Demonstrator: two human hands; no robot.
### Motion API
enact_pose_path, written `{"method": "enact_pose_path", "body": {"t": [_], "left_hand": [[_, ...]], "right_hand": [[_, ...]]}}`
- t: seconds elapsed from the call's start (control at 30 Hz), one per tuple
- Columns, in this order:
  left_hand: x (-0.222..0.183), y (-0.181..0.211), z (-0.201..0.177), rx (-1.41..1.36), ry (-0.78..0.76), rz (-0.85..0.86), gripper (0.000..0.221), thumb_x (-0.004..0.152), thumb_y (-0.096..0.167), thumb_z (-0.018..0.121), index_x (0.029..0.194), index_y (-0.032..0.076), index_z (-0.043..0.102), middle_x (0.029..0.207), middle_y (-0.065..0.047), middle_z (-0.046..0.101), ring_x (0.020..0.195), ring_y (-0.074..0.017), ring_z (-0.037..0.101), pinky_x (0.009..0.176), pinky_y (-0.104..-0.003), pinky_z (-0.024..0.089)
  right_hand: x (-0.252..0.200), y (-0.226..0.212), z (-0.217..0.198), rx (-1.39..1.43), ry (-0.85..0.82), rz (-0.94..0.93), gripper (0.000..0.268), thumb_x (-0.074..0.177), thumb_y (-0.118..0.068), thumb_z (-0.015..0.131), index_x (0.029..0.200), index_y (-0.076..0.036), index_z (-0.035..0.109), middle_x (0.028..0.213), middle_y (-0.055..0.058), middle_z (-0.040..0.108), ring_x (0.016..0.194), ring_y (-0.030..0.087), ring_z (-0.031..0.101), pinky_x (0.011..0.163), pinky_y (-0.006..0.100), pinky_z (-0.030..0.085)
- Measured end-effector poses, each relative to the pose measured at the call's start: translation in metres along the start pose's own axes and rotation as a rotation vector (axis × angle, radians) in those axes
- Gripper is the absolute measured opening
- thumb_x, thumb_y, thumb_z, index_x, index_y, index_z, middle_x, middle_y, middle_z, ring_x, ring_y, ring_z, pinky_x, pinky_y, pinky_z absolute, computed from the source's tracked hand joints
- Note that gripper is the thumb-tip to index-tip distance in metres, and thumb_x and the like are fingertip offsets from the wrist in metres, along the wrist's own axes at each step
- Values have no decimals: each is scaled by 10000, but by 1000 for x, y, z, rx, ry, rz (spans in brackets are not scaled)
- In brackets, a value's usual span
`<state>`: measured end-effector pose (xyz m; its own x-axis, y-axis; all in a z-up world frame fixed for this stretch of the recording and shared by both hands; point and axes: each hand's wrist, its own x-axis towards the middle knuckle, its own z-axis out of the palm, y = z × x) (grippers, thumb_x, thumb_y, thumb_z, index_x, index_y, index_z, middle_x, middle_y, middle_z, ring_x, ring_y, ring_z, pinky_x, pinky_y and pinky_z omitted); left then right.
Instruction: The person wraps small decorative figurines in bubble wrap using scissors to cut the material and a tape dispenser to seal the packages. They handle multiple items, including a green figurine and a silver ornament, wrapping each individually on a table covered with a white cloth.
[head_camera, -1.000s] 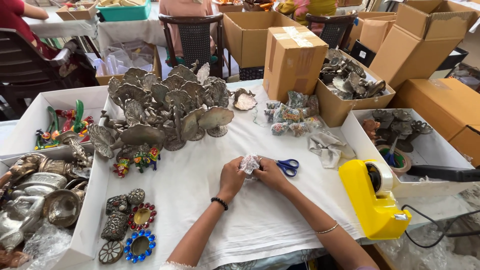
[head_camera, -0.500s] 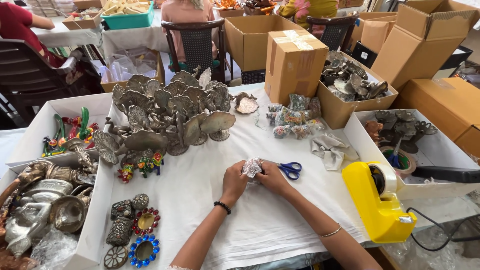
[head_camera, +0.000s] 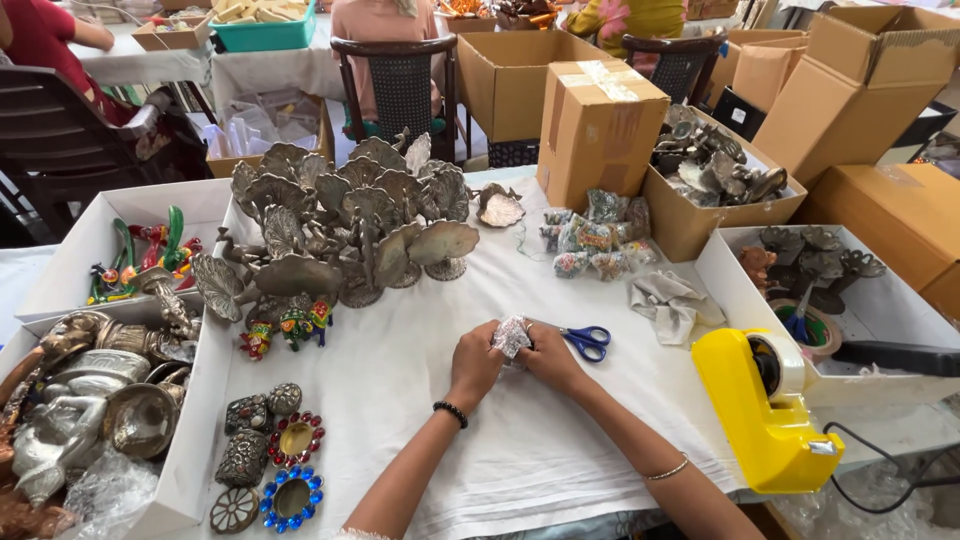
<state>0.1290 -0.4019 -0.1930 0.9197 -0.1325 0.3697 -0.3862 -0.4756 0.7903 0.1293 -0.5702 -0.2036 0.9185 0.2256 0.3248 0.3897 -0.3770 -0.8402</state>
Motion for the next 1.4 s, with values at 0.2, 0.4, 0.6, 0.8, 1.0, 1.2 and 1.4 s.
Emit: {"method": "enact_pose_path", "body": {"t": [0.2, 0.4, 0.6, 0.8, 1.0, 1.2, 1.4], "left_hand": [[-4, 6, -3, -18, -10, 9, 148, 800, 37, 555, 912, 39, 651, 871, -206, 702, 831, -419, 664, 728, -476, 514], [-5, -3, 1, 1, -5, 44, 147, 804, 34, 558, 918, 38, 650, 890, -200, 708, 853, -417, 665, 739, -481, 514], [-4, 4, 0, 2, -8, 12, 145, 808, 58, 584, 932, 44, 658, 905, -205, 711, 866, -429, 662, 731, -490, 513], [-3, -2, 4, 24, 15, 33, 169, 791, 58, 580, 937, 55, 666, 908, -208, 708, 868, -437, 663, 729, -504, 515], [-3, -2, 3, 21, 17, 36, 142, 793, 73, 585, 915, 47, 652, 905, -195, 708, 861, -429, 664, 725, -500, 517], [-4, 7, -4, -28, -13, 10, 124, 831, 130, 617, 914, 49, 663, 873, -181, 720, 811, -403, 674, 687, -468, 514], [6, -19, 5, -245, 118, -167, 346, 993, 347, 591, 897, 29, 688, 603, -161, 571, 548, -221, 498, 550, -392, 420]], "right_hand": [[-3, 6, 2, -74, 0, 32, 188, 838, -36, 665, 1024, -10, 665, 861, 79, 720, 737, 139, 657, 684, 323, 544], [-4, 0, 2, -33, -26, 62, 160, 862, -50, 663, 1018, -13, 659, 853, 75, 715, 737, 127, 638, 671, 315, 542], [-6, -7, -1, -26, 3, 0, 182, 841, -54, 686, 1016, -11, 660, 865, 72, 725, 758, 131, 634, 697, 315, 538], [-5, 3, -2, -69, -19, -19, 188, 835, -52, 673, 1016, -4, 659, 864, 75, 712, 749, 132, 643, 701, 318, 539], [-5, -7, -2, -1, -41, 74, 174, 860, -55, 665, 1029, -17, 657, 853, 48, 712, 739, 108, 624, 673, 307, 536], [0, 17, -3, -57, -57, 82, 187, 874, -45, 678, 1057, -6, 677, 872, 35, 723, 765, 102, 641, 700, 292, 550], [4, 1, -16, 550, 86, 383, 272, 967, -88, 567, 1178, -107, 737, 902, -9, 683, 783, 80, 589, 691, 254, 473]]}}
